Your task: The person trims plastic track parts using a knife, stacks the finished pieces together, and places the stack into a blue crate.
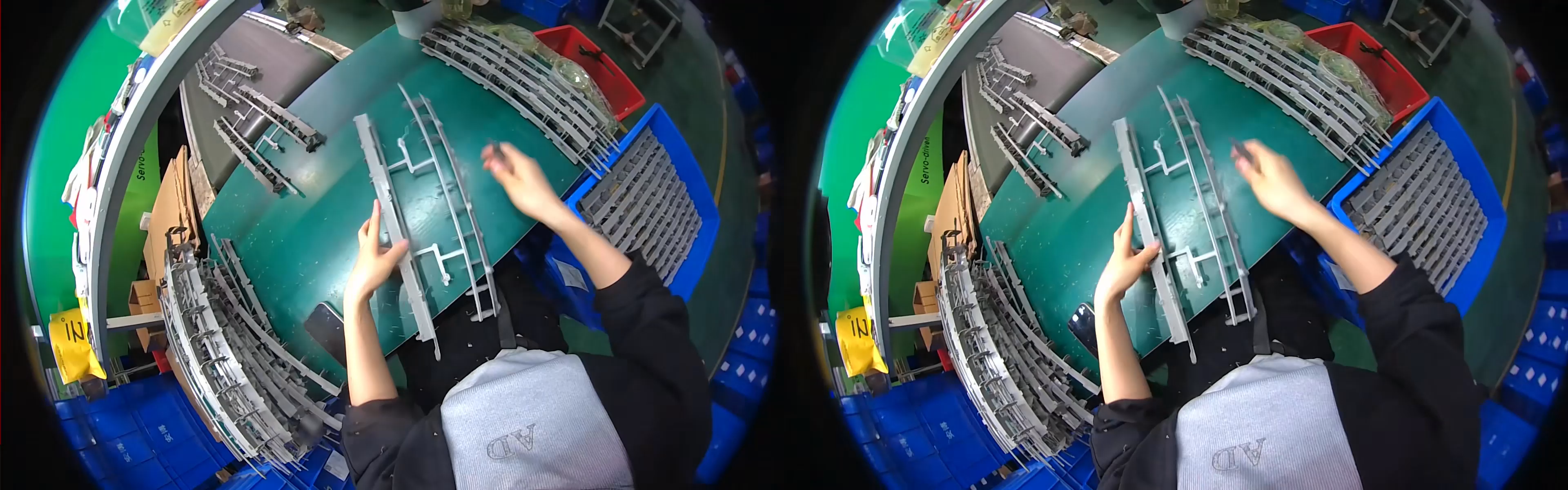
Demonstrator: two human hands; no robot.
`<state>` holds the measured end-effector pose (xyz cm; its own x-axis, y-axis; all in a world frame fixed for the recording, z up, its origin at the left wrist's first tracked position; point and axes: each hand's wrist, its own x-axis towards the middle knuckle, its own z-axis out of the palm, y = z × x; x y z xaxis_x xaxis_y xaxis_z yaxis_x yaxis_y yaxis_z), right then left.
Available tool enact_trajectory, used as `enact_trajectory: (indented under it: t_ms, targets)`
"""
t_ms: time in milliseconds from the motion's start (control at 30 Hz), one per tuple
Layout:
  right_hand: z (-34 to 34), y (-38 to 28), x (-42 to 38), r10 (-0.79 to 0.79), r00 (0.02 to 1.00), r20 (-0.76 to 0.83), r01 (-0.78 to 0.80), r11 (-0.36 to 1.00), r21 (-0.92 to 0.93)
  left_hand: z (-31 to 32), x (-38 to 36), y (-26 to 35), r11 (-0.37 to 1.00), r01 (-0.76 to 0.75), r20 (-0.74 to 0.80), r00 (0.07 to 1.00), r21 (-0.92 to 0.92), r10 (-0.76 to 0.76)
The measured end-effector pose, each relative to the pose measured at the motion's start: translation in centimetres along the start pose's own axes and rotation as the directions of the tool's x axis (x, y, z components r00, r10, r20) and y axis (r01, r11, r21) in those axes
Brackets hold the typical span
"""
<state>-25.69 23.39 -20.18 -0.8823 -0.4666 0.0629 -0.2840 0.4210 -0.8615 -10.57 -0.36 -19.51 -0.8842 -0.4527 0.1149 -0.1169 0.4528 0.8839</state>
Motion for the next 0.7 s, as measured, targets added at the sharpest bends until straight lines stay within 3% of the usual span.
enact_trajectory:
  t_ms: [33,100,133,167,233,333,367,433,467,500,533,567,600,633,700]
  targets:
    - [0.7,0.2,-0.7,0.138,0.976,0.166,-0.173,0.960,0.221,-0.2,-0.7,-0.1,0.991,0.086,0.041,0.996,-0.100,-0.082]
    - [1.7,0.3,-2.0,0.328,0.800,0.502,-0.569,0.679,0.464,-0.2,-1.6,-0.3,0.923,0.268,0.150,0.961,-0.277,-0.234]
    - [2.8,0.8,-2.4,0.287,0.823,0.491,-0.550,0.616,0.563,0.1,-1.8,-0.2,0.921,0.271,0.158,0.959,-0.280,-0.234]
    - [3.8,1.3,-2.5,0.244,0.846,0.474,-0.523,0.547,0.653,0.6,-1.8,-0.1,0.966,0.199,0.141,0.974,-0.164,-0.176]
    - [4.5,0.0,-3.1,0.196,0.852,0.485,-0.506,0.546,0.668,1.6,-1.9,0.0,0.996,0.038,0.125,0.991,0.077,-0.047]
    - [5.4,-2.2,-3.6,0.128,0.858,0.498,-0.482,0.537,0.692,4.0,-3.1,0.2,0.921,-0.138,0.154,0.984,0.363,0.087]
    - [5.7,-2.9,-3.8,0.112,0.860,0.498,-0.475,0.531,0.702,4.0,-3.2,0.1,0.921,-0.140,0.157,0.984,0.365,0.088]
    - [6.4,-3.9,-4.2,0.080,0.864,0.497,-0.462,0.517,0.721,3.9,-2.7,1.0,0.922,0.016,0.166,0.982,0.386,-0.086]
    - [8.0,-2.8,-4.3,-0.012,0.959,0.283,-0.199,0.679,0.707,3.4,-2.1,0.6,0.961,0.114,0.191,0.968,0.251,-0.164]
    - [8.2,-3.2,-4.6,-0.081,0.981,0.177,-0.060,0.741,0.669,2.7,-1.4,0.4,0.970,0.214,0.226,0.945,0.112,-0.235]
    - [8.3,-3.7,-4.9,-0.148,0.987,0.069,0.076,0.791,0.608,2.2,-1.4,0.4,0.971,0.212,0.227,0.946,0.110,-0.233]
    - [7.6,-4.2,-5.8,-0.352,0.936,0.025,0.327,0.891,0.316,1.7,-1.5,0.5,0.859,0.390,0.226,0.917,-0.333,-0.328]
    - [6.8,-5.4,-6.5,-0.542,0.839,0.054,0.543,0.839,-0.015,1.5,-1.6,0.6,0.541,0.468,0.269,0.873,-0.699,-0.407]
    - [6.9,-6.2,-7.1,-0.600,0.793,0.110,0.601,0.799,0.030,1.7,-1.8,0.6,0.539,0.469,0.271,0.872,-0.700,-0.407]
    - [7.4,-7.1,-7.5,-0.652,0.741,0.160,0.649,0.756,0.079,2.4,-2.5,0.3,0.307,0.510,0.433,0.855,-0.804,-0.287]
